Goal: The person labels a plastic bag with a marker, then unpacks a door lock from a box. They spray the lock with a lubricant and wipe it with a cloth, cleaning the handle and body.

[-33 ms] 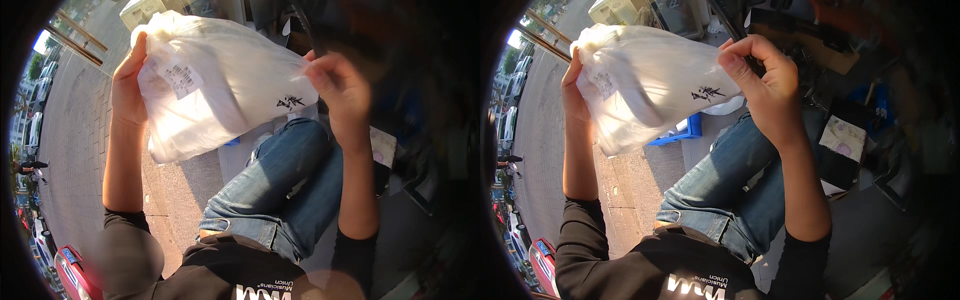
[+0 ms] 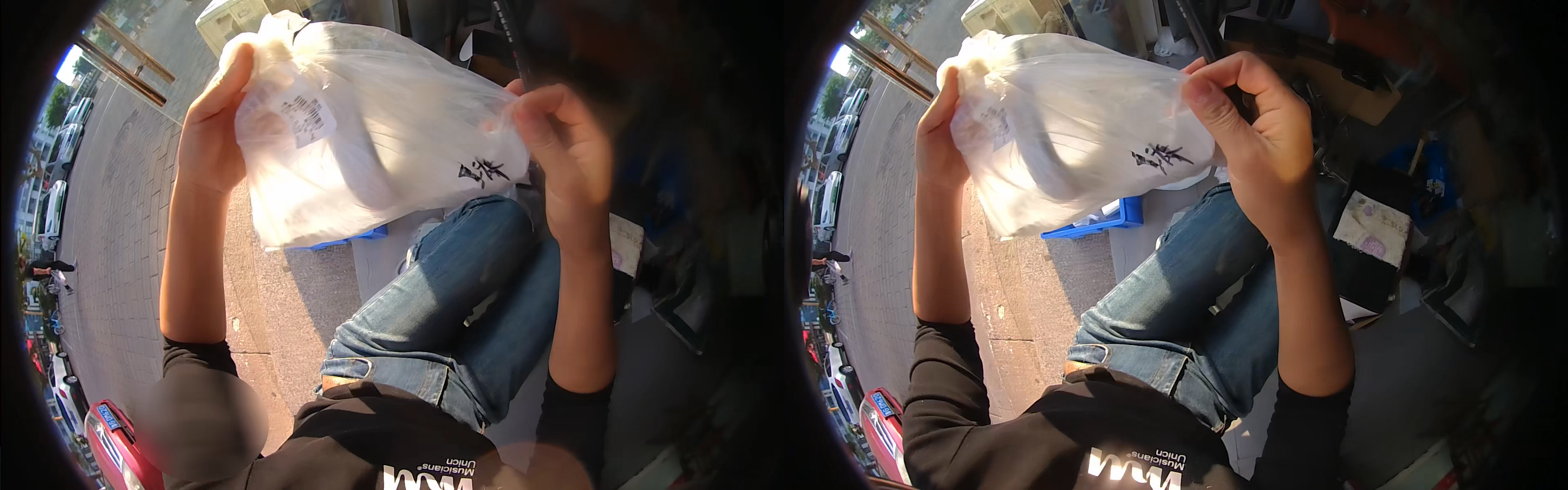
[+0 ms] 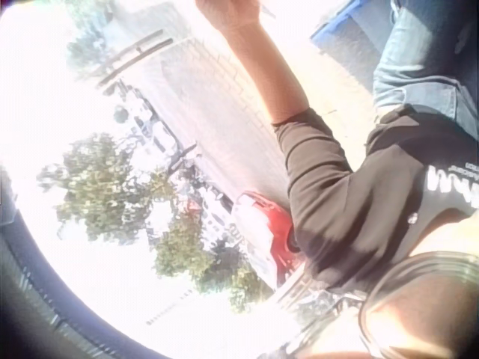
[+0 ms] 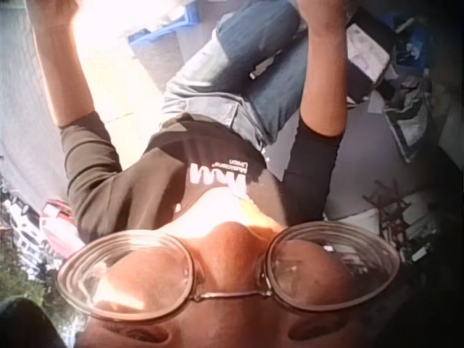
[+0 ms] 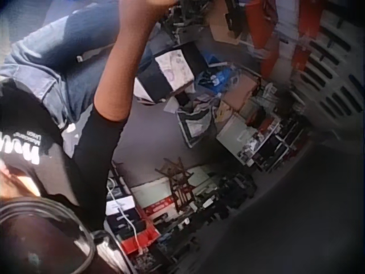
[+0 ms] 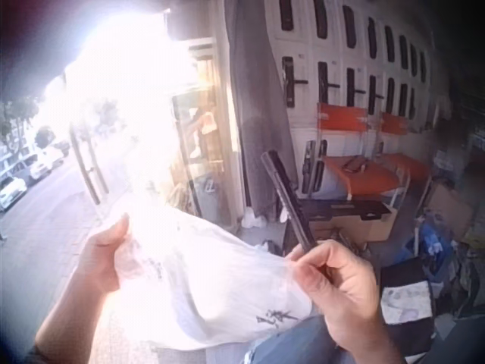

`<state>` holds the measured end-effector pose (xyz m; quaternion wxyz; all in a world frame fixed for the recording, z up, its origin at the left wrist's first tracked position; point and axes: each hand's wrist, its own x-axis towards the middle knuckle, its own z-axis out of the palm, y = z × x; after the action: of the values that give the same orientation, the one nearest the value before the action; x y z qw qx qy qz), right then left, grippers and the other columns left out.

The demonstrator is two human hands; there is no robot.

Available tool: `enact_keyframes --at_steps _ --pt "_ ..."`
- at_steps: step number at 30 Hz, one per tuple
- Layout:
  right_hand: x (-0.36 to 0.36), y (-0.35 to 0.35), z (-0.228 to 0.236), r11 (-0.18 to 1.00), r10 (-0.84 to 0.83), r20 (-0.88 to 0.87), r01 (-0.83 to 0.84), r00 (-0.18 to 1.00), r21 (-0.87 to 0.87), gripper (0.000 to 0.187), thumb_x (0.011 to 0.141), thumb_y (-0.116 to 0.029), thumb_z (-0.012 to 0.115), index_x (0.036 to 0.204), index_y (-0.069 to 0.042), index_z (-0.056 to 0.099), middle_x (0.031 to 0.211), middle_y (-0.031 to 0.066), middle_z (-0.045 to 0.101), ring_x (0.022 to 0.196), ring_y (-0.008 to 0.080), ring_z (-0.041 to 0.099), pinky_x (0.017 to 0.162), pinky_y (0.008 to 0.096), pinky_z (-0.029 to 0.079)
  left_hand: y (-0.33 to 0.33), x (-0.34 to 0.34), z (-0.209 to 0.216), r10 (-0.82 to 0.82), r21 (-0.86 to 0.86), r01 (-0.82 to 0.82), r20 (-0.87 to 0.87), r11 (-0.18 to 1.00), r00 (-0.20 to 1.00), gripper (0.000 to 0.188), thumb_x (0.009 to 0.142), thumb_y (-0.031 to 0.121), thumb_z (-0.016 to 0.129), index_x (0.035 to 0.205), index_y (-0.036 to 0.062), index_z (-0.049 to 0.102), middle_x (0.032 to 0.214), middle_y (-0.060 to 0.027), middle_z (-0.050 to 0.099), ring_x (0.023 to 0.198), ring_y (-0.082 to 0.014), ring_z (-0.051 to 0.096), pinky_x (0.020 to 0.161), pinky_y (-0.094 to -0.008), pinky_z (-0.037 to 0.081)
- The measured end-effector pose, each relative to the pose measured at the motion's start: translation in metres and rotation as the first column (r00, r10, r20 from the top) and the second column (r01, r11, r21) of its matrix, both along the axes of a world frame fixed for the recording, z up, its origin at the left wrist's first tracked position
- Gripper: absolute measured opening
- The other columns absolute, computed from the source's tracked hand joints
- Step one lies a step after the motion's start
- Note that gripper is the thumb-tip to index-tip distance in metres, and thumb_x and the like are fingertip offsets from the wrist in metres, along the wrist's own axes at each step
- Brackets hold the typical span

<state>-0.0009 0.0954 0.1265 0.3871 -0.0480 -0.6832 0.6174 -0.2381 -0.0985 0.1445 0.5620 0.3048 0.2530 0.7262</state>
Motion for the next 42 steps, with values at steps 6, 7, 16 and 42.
enact_keyframes --at_steps 6,7,16,42 --pt "0.001 0.008 0.02 0.961 -0.065 -0.032 0.054 0.997 -0.271 0.015 0.09 -0.018 0.056 0.093 -0.003 0.056 0.084 0.0007 0.058 0.076 0.0042 0.052 0.07 0.0174 0.043 0.027 0.03 0.006 0.439 0.065 -0.58 -0.723 0.812 0.533 0.055 0.082 0.039 0.063 0.123 0.0069 0.046 0.108 -0.0112 0.058 0.1 -0.021 0.059 0.088 -0.0367 0.049" --pt "0.003 0.01 0.018 0.951 -0.074 -0.046 0.057 0.996 -0.304 0.014 0.09 -0.017 0.055 0.092 -0.003 0.056 0.084 0.0007 0.058 0.076 0.0042 0.053 0.069 0.0174 0.044 0.029 0.034 0.006 0.437 0.083 -0.563 -0.725 0.822 0.532 0.055 0.082 0.039 0.063 0.123 0.0075 0.047 0.108 -0.0113 0.058 0.1 -0.0213 0.059 0.088 -0.0372 0.049" --pt "0.103 0.013 -0.022 0.77 -0.364 0.181 0.404 0.914 -0.493 0.01 0.091 -0.016 0.052 0.094 -0.007 0.054 0.086 0.003 0.06 0.076 0.0088 0.058 0.068 0.0214 0.05 0.099 0.103 -0.029 0.108 -0.114 -0.267 -0.714 0.957 0.691 0.053 0.079 0.036 0.067 0.117 0.0034 0.048 0.104 -0.012 0.054 0.097 -0.02 0.057 0.087 -0.0314 0.049" --pt "0.166 -0.103 -0.06 0.985 -0.175 0.224 0.171 0.959 0.037 0.029 0.078 -0.023 0.067 0.083 0.005 0.064 0.06 0.0086 0.059 0.042 0.013 0.046 0.041 0.0245 0.033 0.036 0.178 -0.08 0.156 0.172 0.262 -0.984 0.95 0.081 0.05 0.08 0.04 0.059 0.112 0.0007 0.054 0.096 -0.0148 0.056 0.094 -0.0284 0.056 0.081 -0.0397 0.044"
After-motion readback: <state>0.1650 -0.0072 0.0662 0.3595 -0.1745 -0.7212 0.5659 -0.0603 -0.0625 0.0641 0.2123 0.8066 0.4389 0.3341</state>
